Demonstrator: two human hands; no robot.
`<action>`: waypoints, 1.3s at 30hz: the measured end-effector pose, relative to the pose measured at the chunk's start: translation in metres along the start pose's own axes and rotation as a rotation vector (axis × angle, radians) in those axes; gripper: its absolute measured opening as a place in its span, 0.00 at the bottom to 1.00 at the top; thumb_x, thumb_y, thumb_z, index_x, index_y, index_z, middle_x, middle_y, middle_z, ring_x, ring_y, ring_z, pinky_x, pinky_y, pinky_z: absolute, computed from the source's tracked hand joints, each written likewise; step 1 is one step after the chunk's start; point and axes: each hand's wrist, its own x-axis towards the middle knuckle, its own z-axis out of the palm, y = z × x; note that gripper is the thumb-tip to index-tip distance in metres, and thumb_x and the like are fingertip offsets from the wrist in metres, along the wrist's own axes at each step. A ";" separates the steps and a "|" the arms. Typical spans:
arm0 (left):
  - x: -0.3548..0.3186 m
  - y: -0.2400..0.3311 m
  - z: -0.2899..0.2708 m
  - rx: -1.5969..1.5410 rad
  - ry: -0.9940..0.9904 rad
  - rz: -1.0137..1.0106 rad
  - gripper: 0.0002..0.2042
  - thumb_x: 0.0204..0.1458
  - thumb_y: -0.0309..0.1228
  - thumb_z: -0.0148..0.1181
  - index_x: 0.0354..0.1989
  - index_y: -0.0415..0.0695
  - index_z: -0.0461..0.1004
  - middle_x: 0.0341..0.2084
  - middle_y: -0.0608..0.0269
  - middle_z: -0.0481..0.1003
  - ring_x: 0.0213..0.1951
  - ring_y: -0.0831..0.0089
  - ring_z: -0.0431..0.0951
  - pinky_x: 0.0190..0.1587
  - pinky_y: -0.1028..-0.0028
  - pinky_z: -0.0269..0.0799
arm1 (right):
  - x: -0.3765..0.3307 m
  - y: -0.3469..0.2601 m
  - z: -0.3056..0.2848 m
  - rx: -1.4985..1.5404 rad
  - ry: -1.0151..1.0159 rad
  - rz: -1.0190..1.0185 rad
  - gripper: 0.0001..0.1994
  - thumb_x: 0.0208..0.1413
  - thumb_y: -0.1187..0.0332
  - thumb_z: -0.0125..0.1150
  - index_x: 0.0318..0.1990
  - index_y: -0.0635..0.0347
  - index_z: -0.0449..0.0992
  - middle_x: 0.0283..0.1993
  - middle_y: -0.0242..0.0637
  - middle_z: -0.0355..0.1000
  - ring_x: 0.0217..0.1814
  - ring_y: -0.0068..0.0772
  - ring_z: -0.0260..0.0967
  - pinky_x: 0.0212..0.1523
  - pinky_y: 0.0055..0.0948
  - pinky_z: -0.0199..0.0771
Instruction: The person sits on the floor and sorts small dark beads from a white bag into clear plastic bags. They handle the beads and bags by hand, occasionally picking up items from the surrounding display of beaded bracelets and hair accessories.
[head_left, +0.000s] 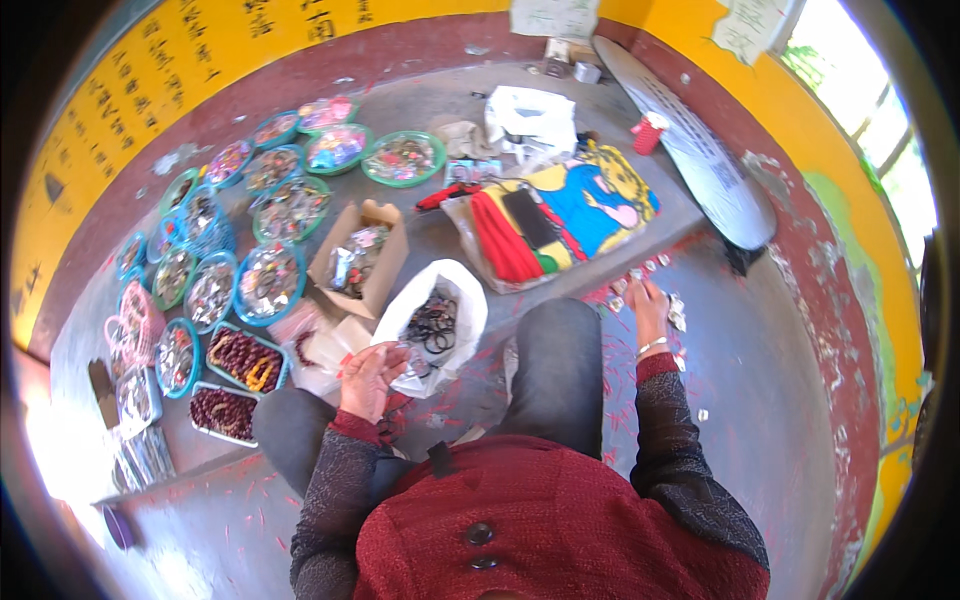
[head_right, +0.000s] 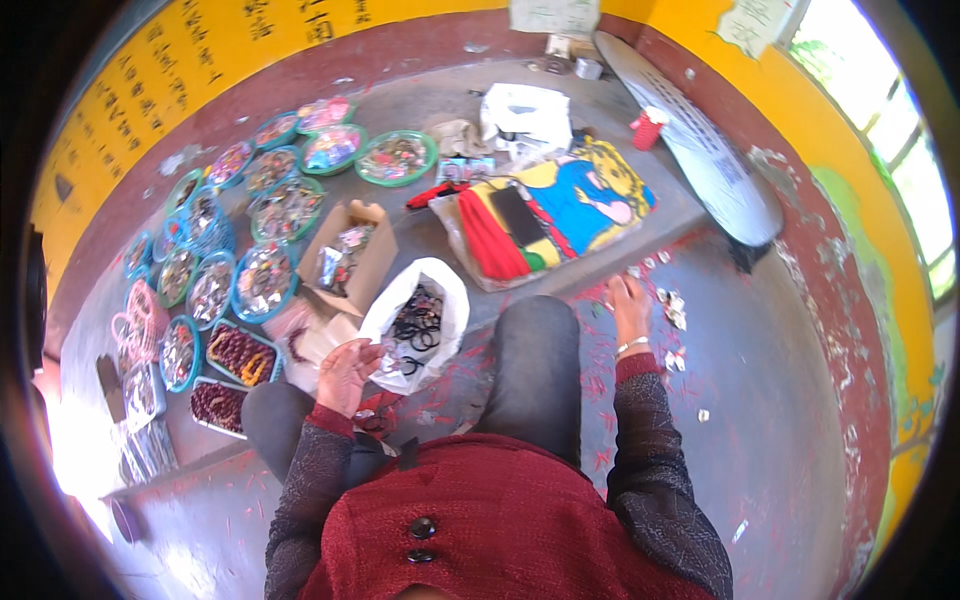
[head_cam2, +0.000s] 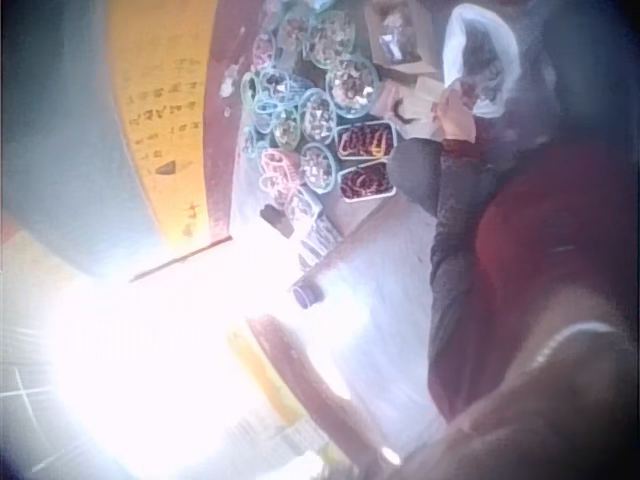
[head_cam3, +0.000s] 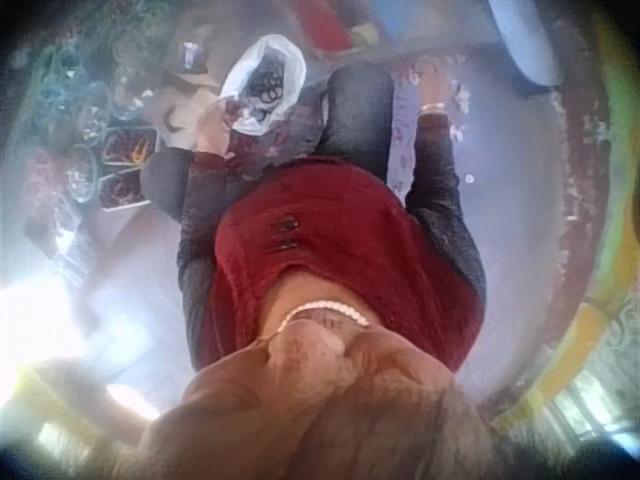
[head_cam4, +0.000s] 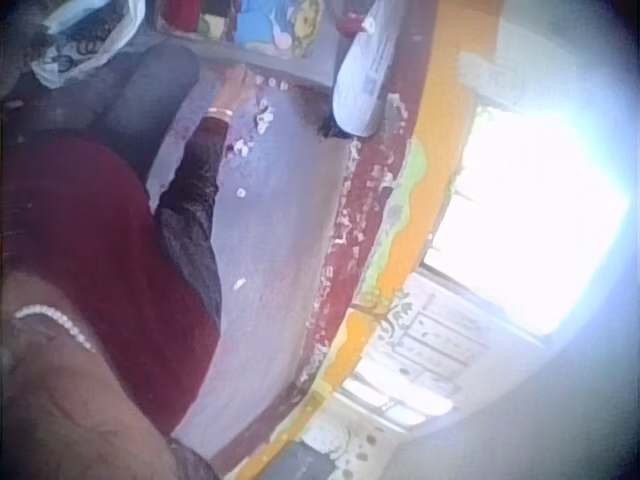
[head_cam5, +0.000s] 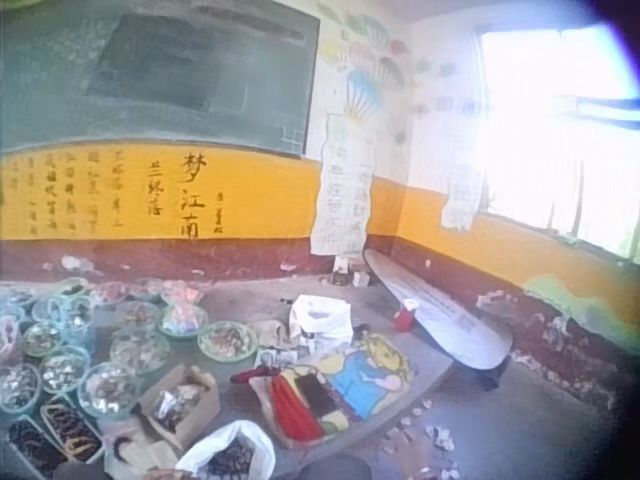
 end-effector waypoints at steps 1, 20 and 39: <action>0.001 0.001 0.002 -0.023 -0.011 0.004 0.11 0.55 0.27 0.49 0.41 0.34 0.71 0.35 0.51 0.75 0.40 0.61 0.76 0.42 0.69 0.74 | -0.011 -0.056 0.033 0.140 -0.026 -0.061 0.10 0.52 0.65 0.56 0.29 0.63 0.74 0.25 0.30 0.70 0.26 0.20 0.67 0.26 0.20 0.65; 0.004 -0.005 0.010 -0.177 0.039 -0.095 0.09 0.52 0.20 0.50 0.41 0.35 0.71 0.37 0.52 0.74 0.38 0.66 0.77 0.42 0.73 0.75 | -0.141 -0.080 0.241 0.302 -1.069 0.146 0.06 0.50 0.73 0.59 0.33 0.66 0.75 0.27 0.31 0.72 0.28 0.18 0.67 0.30 0.19 0.67; 0.003 0.004 -0.001 -0.192 -0.041 -0.209 0.11 0.54 0.22 0.45 0.44 0.33 0.69 0.38 0.48 0.74 0.41 0.60 0.76 0.44 0.70 0.74 | -0.134 -0.097 0.232 0.209 -1.129 -0.362 0.09 0.47 0.82 0.52 0.33 0.62 0.78 0.30 0.34 0.73 0.33 0.23 0.69 0.34 0.19 0.69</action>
